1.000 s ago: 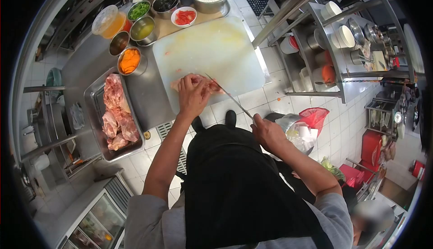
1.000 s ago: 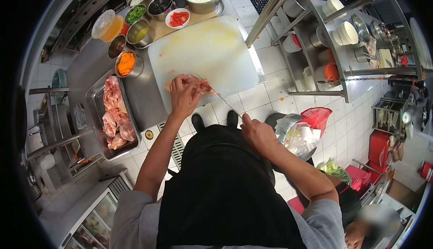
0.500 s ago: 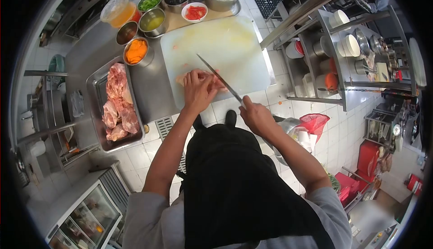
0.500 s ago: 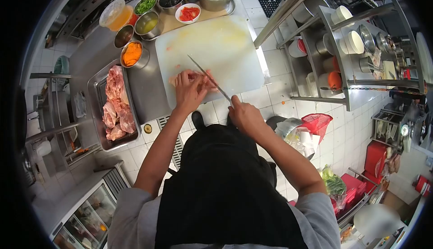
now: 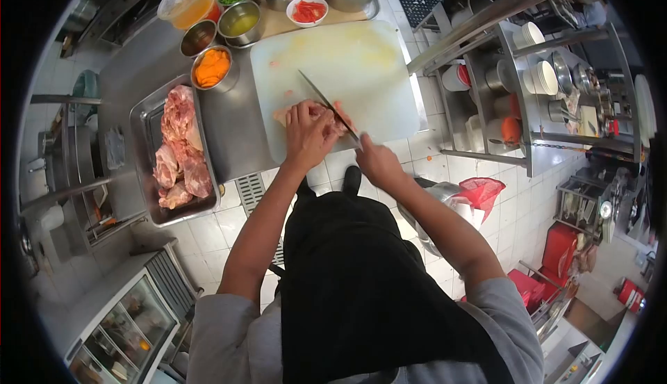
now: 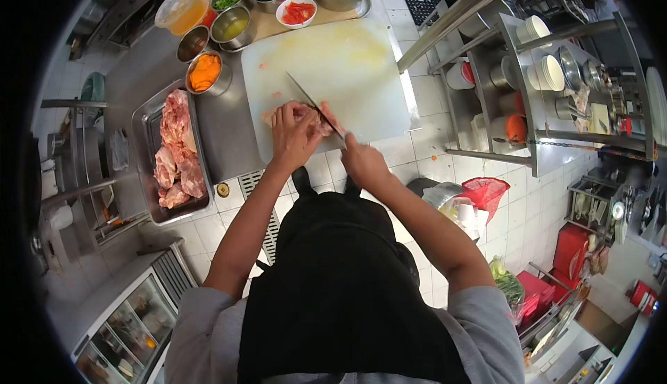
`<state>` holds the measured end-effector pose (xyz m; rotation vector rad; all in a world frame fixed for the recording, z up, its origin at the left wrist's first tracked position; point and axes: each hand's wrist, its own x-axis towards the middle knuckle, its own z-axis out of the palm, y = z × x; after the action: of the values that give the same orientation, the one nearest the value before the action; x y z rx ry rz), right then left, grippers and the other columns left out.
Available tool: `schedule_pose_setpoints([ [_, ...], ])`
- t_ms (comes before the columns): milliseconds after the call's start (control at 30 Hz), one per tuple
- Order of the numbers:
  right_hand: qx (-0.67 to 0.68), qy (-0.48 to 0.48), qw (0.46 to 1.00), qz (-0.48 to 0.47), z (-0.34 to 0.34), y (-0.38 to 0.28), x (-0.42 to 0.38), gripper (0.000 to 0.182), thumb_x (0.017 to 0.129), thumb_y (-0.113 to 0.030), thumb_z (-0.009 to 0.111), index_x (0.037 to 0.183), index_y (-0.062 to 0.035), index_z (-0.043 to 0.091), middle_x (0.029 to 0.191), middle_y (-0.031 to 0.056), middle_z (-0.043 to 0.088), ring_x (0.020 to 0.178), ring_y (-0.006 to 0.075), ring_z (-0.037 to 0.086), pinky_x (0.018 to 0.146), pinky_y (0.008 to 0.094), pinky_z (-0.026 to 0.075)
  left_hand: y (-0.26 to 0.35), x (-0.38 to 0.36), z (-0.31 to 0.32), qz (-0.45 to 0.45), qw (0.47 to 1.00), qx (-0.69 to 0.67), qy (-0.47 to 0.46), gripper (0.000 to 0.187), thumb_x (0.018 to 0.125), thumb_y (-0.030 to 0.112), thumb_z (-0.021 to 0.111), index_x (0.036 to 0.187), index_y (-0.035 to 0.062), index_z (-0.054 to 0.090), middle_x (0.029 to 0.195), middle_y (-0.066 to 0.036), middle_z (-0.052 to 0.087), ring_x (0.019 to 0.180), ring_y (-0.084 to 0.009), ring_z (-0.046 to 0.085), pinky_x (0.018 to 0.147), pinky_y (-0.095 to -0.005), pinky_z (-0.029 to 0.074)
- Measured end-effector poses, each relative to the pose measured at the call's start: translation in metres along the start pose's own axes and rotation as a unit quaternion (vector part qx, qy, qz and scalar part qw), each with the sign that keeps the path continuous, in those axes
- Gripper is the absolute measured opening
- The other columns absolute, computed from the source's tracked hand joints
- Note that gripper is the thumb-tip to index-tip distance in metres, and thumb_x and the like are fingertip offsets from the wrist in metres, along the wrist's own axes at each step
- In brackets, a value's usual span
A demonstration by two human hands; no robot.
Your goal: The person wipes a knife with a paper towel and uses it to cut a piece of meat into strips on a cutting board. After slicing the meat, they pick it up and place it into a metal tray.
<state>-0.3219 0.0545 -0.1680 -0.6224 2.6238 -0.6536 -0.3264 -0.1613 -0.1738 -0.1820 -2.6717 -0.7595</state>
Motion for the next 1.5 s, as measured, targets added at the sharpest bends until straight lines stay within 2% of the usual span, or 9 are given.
schedule_pose_setpoints([
  [167,0.066,-0.002,0.996,-0.057,-0.041,-0.007,0.035,0.031,0.097,-0.020,0.057,0.118,-0.0003,0.045,0.073,0.0285,0.065,0.072,0.0501,0.064,0.065,0.0605,0.050,-0.001,0.001,-0.002,0.003,1.000,-0.016,0.012,0.033,0.073,0.020,0.075,0.104,0.0108,0.067,0.110,-0.012,0.051,0.107,-0.0321,0.050,0.091,-0.0485,0.040],
  [233,0.037,-0.015,0.999,-0.008,-0.046,-0.017,0.015,0.029,0.097,-0.021,0.057,0.115,-0.0004,0.045,0.072,0.0288,0.065,0.072,0.0510,0.064,0.065,0.0604,0.050,-0.002,0.000,-0.003,0.003,1.000,-0.009,0.014,0.033,0.073,0.020,0.075,0.104,0.0107,0.066,0.110,-0.012,0.051,0.106,-0.0324,0.050,0.091,-0.0485,0.040],
  [433,-0.006,-0.002,1.000,-0.009,-0.047,-0.039,-0.009,0.027,0.098,-0.020,0.056,0.110,0.0007,0.045,0.072,0.0267,0.065,0.069,0.0488,0.065,0.063,0.0590,0.052,-0.002,-0.001,0.001,-0.005,1.000,0.006,0.007,0.032,0.076,0.022,0.075,0.103,0.0094,0.066,0.110,-0.013,0.051,0.105,-0.0334,0.051,0.092,-0.0483,0.040],
  [700,-0.024,-0.081,0.993,0.085,-0.060,-0.025,-0.087,0.036,0.098,-0.022,0.056,0.119,0.0031,0.042,0.069,0.0295,0.063,0.067,0.0516,0.062,0.061,0.0605,0.048,0.000,0.002,0.000,-0.014,1.000,-0.013,0.016,0.032,0.075,0.024,0.074,0.103,0.0105,0.066,0.111,-0.013,0.052,0.105,-0.0331,0.052,0.092,-0.0484,0.040],
  [800,-0.005,-0.056,0.996,0.064,-0.025,-0.007,-0.056,0.036,0.097,-0.023,0.057,0.120,0.0004,0.042,0.069,0.0287,0.064,0.067,0.0504,0.063,0.061,0.0606,0.050,-0.001,0.001,0.000,-0.029,0.999,-0.020,-0.007,0.032,0.074,0.022,0.074,0.103,0.0111,0.065,0.110,-0.012,0.052,0.104,-0.0328,0.052,0.093,-0.0484,0.041],
  [867,-0.007,0.008,0.999,-0.031,0.008,0.008,-0.003,0.040,0.096,-0.023,0.057,0.124,0.0013,0.041,0.070,0.0285,0.064,0.067,0.0507,0.063,0.061,0.0613,0.050,-0.002,0.000,0.005,-0.004,1.000,-0.003,0.028,0.033,0.073,0.019,0.074,0.103,0.0112,0.064,0.109,-0.012,0.053,0.105,-0.0331,0.052,0.093,-0.0485,0.041],
  [967,0.019,0.034,0.998,-0.044,-0.007,-0.002,0.026,0.037,0.097,-0.022,0.058,0.119,0.0030,0.044,0.072,0.0302,0.064,0.070,0.0519,0.063,0.064,0.0608,0.050,-0.003,0.000,0.003,0.001,0.999,-0.036,0.030,0.034,0.072,0.017,0.074,0.104,0.0106,0.064,0.110,-0.013,0.052,0.106,-0.0338,0.052,0.092,-0.0486,0.041],
  [1033,0.042,-0.022,0.999,-0.024,-0.032,-0.008,0.035,0.035,0.097,-0.022,0.057,0.118,0.0032,0.045,0.072,0.0312,0.064,0.071,0.0523,0.063,0.066,0.0606,0.050,-0.006,0.006,0.003,-0.004,0.999,-0.025,0.039,0.035,0.072,0.017,0.074,0.105,0.0101,0.064,0.110,-0.013,0.052,0.107,-0.0340,0.052,0.092,-0.0484,0.041],
  [1500,-0.033,-0.074,0.994,0.073,-0.056,-0.043,-0.063,0.029,0.099,-0.024,0.054,0.108,0.0008,0.044,0.075,0.0323,0.065,0.073,0.0513,0.066,0.067,0.0612,0.052,-0.005,0.000,0.002,0.001,0.999,-0.025,0.035,0.039,0.073,0.019,0.075,0.109,0.0100,0.064,0.110,-0.012,0.053,0.106,-0.0327,0.053,0.091,-0.0474,0.041],
])
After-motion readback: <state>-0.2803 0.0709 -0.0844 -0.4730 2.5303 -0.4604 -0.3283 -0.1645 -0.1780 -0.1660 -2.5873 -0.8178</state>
